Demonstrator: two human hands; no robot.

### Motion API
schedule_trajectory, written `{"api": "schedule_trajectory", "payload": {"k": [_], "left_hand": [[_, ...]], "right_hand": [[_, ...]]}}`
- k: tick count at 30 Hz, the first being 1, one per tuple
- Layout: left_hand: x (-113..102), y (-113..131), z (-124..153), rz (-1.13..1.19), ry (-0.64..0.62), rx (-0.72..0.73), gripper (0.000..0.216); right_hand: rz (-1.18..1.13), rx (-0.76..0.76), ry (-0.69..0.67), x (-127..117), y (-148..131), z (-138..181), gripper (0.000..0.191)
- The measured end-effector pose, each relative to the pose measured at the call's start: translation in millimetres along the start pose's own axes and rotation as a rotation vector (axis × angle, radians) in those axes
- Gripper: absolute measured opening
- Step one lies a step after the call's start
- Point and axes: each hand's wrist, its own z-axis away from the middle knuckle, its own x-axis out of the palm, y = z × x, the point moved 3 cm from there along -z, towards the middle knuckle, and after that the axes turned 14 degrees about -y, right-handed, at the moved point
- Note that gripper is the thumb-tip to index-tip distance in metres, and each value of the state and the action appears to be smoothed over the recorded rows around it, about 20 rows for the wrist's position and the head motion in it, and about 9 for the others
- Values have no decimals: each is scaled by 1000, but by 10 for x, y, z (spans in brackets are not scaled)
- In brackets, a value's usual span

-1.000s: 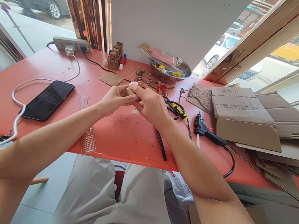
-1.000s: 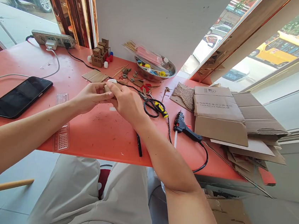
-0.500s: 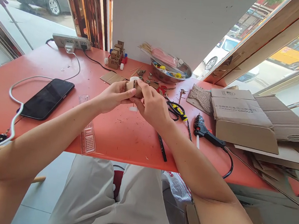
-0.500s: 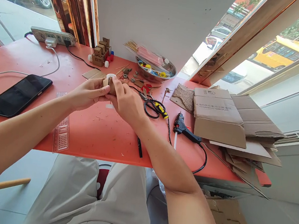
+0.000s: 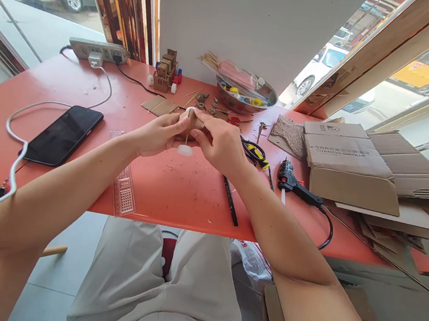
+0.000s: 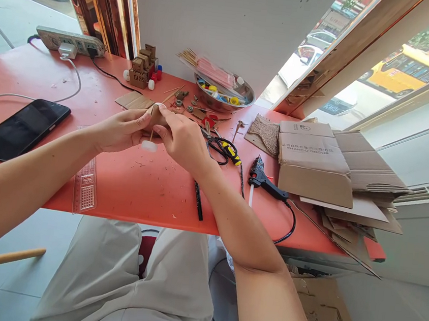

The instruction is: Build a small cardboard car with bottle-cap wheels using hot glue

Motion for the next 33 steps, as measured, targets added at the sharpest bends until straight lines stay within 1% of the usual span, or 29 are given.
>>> {"api": "schedule_trajectory", "payload": {"k": [4, 8, 14, 16, 19, 22, 25, 29, 33], "left_hand": [[10, -39, 7, 24, 36, -13, 62], [30, -52, 7, 44, 73, -48, 58], [-8, -5, 6, -43, 173, -65, 41], [-10, 6, 10, -66, 203, -81, 41], [14, 8, 12, -65, 202, -92, 45], [21, -10, 6, -64, 194, -71, 54], [-26, -36, 4, -96, 261, -63, 57], [-75, -28, 11, -132, 360, -91, 52], [-45, 41, 15, -118, 386, -120, 45]], "right_hand": [[-53, -1, 47, 16, 27, -13, 54], [-74, 10, 85, 46, 25, -24, 50], [-235, 79, 103, 79, 0, -36, 48], [-277, 89, 112, 88, 0, -38, 47], [-306, 85, 126, 94, 15, -38, 46], [-298, 76, 124, 104, 37, -40, 45], [-264, 74, 123, 127, 49, -47, 44], [-192, 68, 113, 160, 36, -50, 44], [-84, 76, 99, 155, 0, -45, 43]]}}
